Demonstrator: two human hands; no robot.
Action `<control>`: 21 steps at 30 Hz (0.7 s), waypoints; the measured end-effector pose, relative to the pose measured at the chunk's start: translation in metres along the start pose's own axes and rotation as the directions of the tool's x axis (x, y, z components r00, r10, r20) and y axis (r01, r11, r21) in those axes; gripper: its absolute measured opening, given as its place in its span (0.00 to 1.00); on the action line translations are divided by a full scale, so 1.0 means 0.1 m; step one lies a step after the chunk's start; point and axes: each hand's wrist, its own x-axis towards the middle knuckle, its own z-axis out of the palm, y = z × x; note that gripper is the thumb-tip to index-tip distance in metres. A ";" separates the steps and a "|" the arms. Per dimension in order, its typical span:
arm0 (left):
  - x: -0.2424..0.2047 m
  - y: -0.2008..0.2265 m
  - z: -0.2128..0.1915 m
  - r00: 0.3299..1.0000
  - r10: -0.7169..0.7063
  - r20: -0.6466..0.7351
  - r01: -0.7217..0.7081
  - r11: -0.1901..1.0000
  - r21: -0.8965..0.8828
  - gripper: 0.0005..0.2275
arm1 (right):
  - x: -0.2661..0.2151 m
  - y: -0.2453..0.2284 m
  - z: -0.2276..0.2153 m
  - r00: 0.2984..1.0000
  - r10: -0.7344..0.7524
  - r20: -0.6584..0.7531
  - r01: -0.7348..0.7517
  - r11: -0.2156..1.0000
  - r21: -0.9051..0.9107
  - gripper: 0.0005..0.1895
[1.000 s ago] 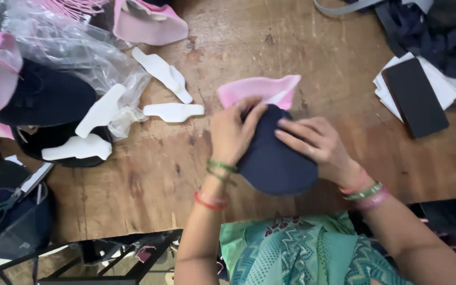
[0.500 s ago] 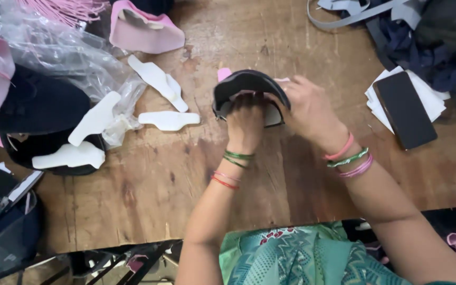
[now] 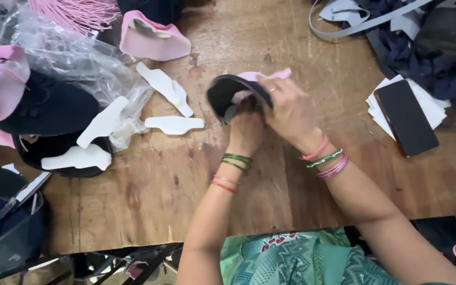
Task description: Fitting a pink lining into a blue shoe upper.
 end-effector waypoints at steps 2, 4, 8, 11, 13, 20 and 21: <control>-0.14 -0.21 0.52 0.938 0.252 -0.239 -0.116 0.876 0.467 0.20 | 0.10 -0.13 -0.04 0.987 -0.163 -0.001 0.160 0.965 0.208 0.17; 0.05 -0.11 0.33 0.983 0.166 -0.079 -0.118 0.900 0.419 0.17 | 0.05 -0.05 -0.02 0.979 -0.204 0.000 0.199 0.955 0.219 0.20; 0.28 0.04 -0.06 0.978 -0.151 0.147 0.143 0.988 0.059 0.13 | -0.11 0.47 0.16 0.997 -0.076 0.013 0.074 0.993 0.089 0.15; 0.17 0.11 -0.29 0.926 0.214 -0.312 -0.212 0.976 0.040 0.13 | -0.14 0.54 0.16 0.993 -0.089 -0.080 0.100 0.984 0.149 0.14; 0.15 -0.05 -0.06 0.924 0.224 -0.311 -0.240 0.971 -0.015 0.14 | -0.12 0.48 0.20 0.996 -0.074 -0.042 0.078 0.990 0.119 0.13; 0.27 -0.02 -0.04 0.830 0.332 -0.448 -0.172 0.917 0.360 0.19 | -0.08 0.11 0.07 0.977 -0.207 0.045 0.198 0.968 0.152 0.27; 0.29 -0.04 0.02 0.834 0.330 -0.443 -0.173 0.917 0.359 0.19 | -0.13 0.19 0.08 0.978 -0.201 0.048 0.191 0.969 0.155 0.27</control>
